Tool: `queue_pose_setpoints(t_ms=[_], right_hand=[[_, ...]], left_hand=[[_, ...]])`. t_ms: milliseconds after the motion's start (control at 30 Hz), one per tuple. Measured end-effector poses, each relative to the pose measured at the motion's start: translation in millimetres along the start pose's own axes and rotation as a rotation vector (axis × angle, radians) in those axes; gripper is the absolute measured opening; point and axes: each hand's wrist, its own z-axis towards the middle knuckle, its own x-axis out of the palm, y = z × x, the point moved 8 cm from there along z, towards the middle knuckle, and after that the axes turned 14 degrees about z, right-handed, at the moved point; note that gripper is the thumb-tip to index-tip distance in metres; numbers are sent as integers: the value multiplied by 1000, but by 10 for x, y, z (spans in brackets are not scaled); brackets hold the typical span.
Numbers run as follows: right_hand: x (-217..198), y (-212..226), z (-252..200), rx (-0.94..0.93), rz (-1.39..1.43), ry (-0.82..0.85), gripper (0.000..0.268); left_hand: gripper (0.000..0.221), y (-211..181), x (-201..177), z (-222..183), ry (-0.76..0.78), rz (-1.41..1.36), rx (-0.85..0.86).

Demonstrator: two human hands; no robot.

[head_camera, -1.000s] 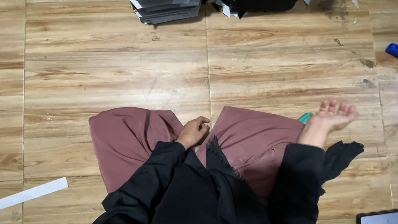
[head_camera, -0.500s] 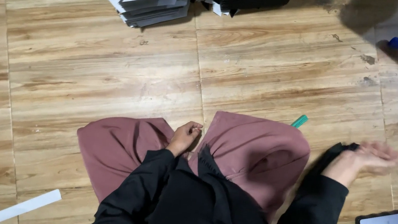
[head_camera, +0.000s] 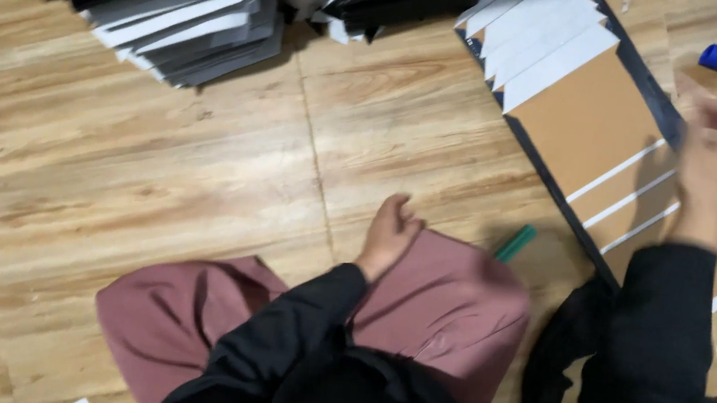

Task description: Folding and pressing the edges of large cardboard sheets to create structured panels or folders using a creasing tool.

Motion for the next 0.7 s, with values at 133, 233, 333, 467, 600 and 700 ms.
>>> queue_pose_setpoints(t_ms=[133, 233, 333, 467, 600, 700], right_hand=[[742, -384, 171, 536, -296, 432, 41], [921, -429, 247, 808, -355, 487, 59], [920, -612, 288, 780, -468, 486, 55], [867, -784, 319, 763, -540, 458, 56], [878, -509, 293, 1111, -495, 537, 69], [949, -310, 299, 1112, -435, 618, 73]], left_hand=[[43, -801, 461, 429, 38, -221, 64], [62, -1270, 742, 447, 423, -430, -195], [84, -1519, 946, 474, 643, -517, -353], [95, -1442, 1251, 738, 642, -641, -435], [57, -1556, 1306, 808, 615, -696, -433], [82, -1651, 1206, 750, 613, -668, -409]])
